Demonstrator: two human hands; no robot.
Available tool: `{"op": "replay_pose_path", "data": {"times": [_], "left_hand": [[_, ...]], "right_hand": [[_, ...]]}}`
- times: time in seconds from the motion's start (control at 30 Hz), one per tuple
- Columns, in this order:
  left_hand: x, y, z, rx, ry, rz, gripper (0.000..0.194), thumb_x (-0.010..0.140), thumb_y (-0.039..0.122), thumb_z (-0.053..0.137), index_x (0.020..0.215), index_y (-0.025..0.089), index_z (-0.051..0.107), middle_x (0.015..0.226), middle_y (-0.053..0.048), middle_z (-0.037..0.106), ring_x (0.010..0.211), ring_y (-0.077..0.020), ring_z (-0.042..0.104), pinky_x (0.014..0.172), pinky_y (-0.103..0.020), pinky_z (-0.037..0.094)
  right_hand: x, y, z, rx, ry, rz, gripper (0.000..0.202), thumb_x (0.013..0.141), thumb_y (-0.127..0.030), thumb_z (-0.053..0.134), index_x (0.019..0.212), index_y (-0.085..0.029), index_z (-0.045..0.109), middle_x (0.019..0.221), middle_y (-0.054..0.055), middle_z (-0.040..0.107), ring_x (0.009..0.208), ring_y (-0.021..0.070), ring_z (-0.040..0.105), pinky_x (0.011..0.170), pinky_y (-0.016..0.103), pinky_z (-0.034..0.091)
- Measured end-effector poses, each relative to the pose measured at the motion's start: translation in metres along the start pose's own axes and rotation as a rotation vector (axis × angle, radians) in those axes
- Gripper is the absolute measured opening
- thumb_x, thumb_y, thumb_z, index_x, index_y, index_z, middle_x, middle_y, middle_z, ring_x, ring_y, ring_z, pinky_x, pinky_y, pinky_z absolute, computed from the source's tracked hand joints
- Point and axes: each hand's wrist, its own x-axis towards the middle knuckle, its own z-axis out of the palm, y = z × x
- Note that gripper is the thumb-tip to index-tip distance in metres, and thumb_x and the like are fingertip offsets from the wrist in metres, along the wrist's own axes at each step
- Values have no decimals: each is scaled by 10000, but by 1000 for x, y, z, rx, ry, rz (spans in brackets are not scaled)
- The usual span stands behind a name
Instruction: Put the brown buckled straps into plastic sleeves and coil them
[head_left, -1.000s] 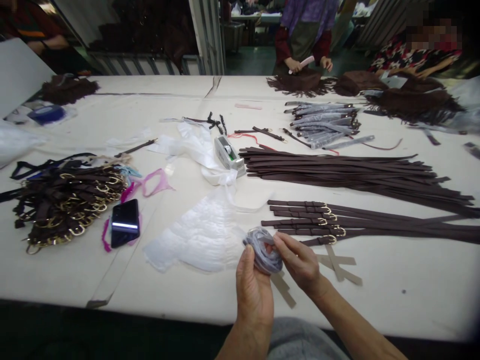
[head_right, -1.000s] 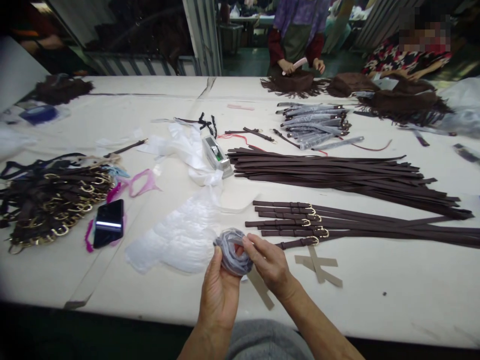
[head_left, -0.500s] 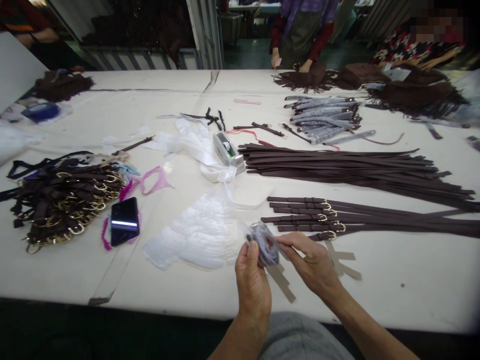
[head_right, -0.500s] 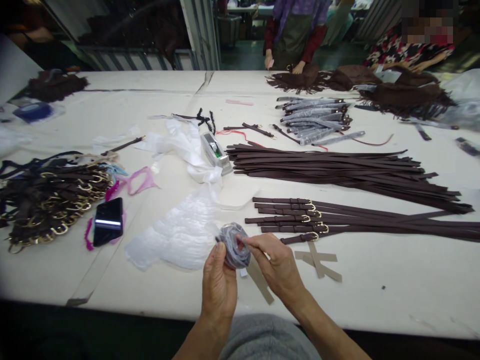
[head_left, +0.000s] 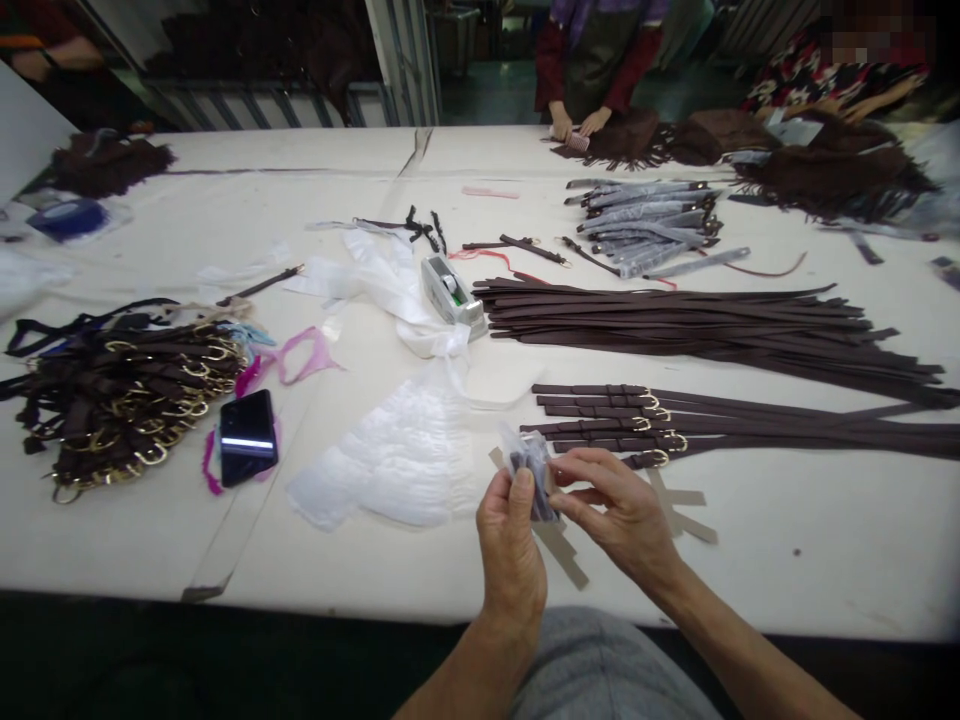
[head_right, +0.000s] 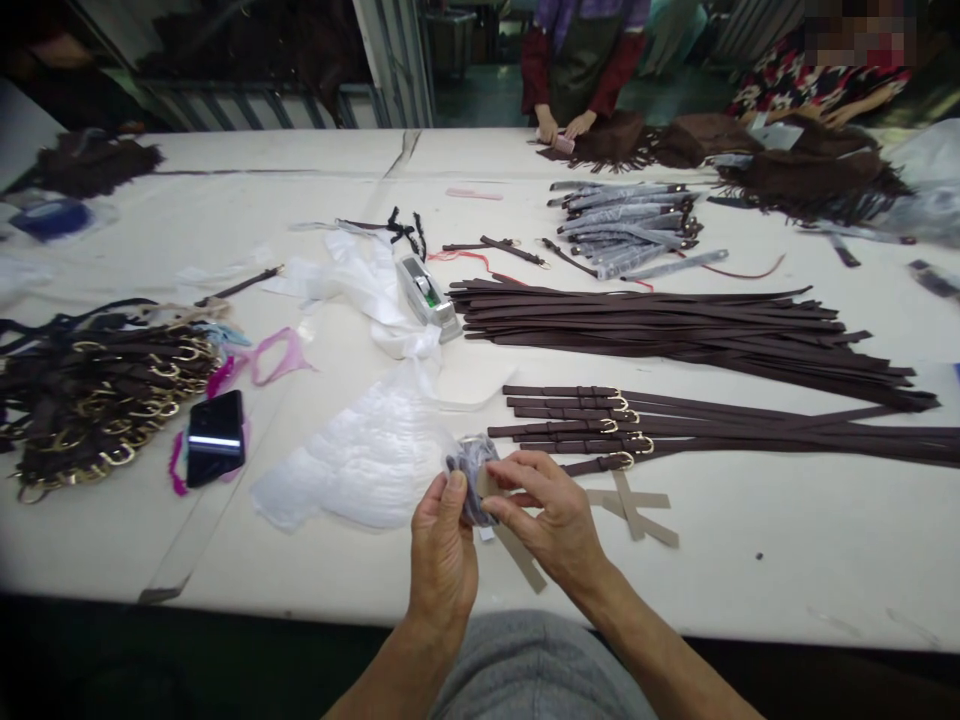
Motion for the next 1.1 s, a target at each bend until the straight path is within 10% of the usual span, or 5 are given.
{"op": "replay_pose_path", "data": {"times": [0.43, 0.77, 0.9, 1.1], "left_hand": [[-2, 0, -1, 7, -1, -6, 170, 789, 312, 596, 861, 162, 632, 818, -21, 678, 727, -125, 606, 704, -227, 465], [24, -6, -31, 233, 14, 54, 226, 777, 344, 601, 865, 138, 626, 774, -15, 661, 719, -129, 590, 683, -225, 442], [39, 15, -50, 301, -13, 68, 222, 758, 340, 623, 872, 149, 640, 772, -4, 665, 725, -124, 592, 699, -223, 430], [43, 29, -51, 220, -32, -22, 193, 736, 310, 656, 849, 155, 641, 740, 2, 666, 687, -122, 601, 664, -224, 434]], "right_hand": [[0, 1, -3, -95, -61, -4, 214, 871, -277, 472, 988, -216, 641, 950, 58, 598, 813, 155, 593, 677, 269, 517], [13, 31, 3, -407, 152, 98, 225, 894, -286, 367, 962, -167, 545, 712, 37, 642, 623, 157, 600, 596, 264, 441], [17, 35, 2, -216, 101, 208, 254, 869, -355, 431, 952, -165, 578, 610, -5, 601, 445, 108, 513, 504, 244, 410], [19, 21, 13, 499, -185, 526, 433, 854, -371, 471, 1254, -204, 477, 977, 76, 630, 600, 116, 561, 499, 251, 449]]}}
